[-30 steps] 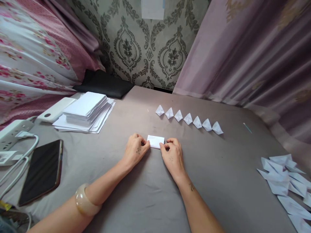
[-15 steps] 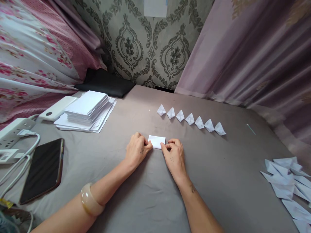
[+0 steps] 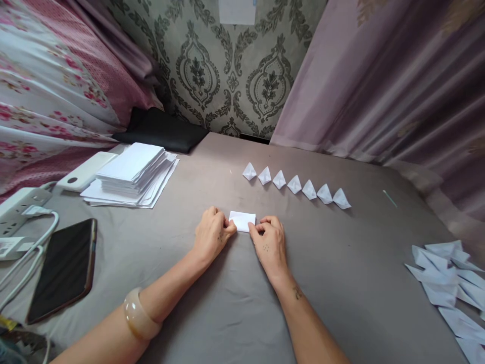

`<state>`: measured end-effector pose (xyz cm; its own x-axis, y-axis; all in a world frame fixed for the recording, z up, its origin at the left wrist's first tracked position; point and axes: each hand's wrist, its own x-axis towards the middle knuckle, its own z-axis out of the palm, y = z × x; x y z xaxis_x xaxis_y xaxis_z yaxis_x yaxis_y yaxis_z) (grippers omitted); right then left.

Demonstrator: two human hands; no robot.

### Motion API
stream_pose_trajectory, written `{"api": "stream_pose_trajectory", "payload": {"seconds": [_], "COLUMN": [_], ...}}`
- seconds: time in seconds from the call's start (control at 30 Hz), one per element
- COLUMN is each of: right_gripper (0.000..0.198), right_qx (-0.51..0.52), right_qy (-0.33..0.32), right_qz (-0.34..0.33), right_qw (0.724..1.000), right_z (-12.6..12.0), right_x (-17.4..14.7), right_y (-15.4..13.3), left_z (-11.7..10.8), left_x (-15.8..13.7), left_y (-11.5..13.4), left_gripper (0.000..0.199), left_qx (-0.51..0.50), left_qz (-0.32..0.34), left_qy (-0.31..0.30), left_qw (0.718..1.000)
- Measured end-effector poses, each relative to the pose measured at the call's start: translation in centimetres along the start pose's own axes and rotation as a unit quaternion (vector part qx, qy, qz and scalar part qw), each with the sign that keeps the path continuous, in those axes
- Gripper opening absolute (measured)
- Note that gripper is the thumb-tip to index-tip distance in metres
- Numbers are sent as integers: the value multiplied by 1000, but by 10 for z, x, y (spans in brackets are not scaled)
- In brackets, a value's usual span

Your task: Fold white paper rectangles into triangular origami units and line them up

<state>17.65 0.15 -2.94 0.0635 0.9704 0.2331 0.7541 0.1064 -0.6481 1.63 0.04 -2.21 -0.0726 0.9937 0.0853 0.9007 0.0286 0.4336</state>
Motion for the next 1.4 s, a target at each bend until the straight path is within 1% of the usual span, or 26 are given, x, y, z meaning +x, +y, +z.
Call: {"api": "stream_pose_trajectory", "payload": {"seconds": [0.13, 0.27, 0.4, 0.47, 0.53, 0.6, 0.67, 0.73, 0.77, 0.87, 0.97, 1.07, 1.17, 1.4], "right_gripper": [29, 29, 29, 25, 17, 13, 11, 17, 21, 27, 30, 39, 44, 43], "right_qx": [-1, -15, -24, -24, -14, -6, -12, -38, -59, -154, -225, -252, -273, -281], "right_qy": [1, 6, 4, 9, 18, 15, -13, -53, -70, -98, -103, -85, -76, -88], "right_qz": [7, -9, -28, -36, -49, -87, -149, -202, -218, -238, -245, -235, -227, -201], "right_qw": [1000, 1000, 999, 999, 999, 996, 989, 977, 972, 954, 938, 935, 932, 935], "right_z": [1, 3, 3, 2, 1, 1, -1, -3, -5, -14, -19, -17, -12, -9], "right_x": [0, 0, -1, -2, -2, -2, -2, -4, -6, -15, -27, -38, -45, -50], "right_y": [-1, 1, 5, 6, 4, 1, -4, -9, -11, -20, -32, -43, -49, -51], "left_z": [-2, -6, -9, -9, -9, -9, -8, -8, -8, -7, -7, -5, -4, -4], "left_x": [0, -1, -4, -5, -7, -7, -6, -4, -3, 1, 3, 4, 4, 4], "left_y": [1, 2, 3, 2, -1, -4, -7, -9, -11, -16, -19, -20, -20, -23], "left_gripper": [21, 19, 14, 15, 18, 22, 24, 25, 25, 22, 22, 24, 27, 28], "left_qx": [10, 6, -1, -13, -27, -31, -22, -17, -22, -66, -125, -159, -162, -172], "left_qz": [1, -2, -3, 15, 53, 101, 145, 174, 180, 176, 153, 128, 120, 119], "left_qy": [-2, -19, -11, -4, 13, 23, 12, -6, -10, -17, -36, -45, -42, -47], "left_qw": [1000, 1000, 1000, 1000, 998, 994, 989, 985, 983, 982, 980, 978, 979, 977]}}
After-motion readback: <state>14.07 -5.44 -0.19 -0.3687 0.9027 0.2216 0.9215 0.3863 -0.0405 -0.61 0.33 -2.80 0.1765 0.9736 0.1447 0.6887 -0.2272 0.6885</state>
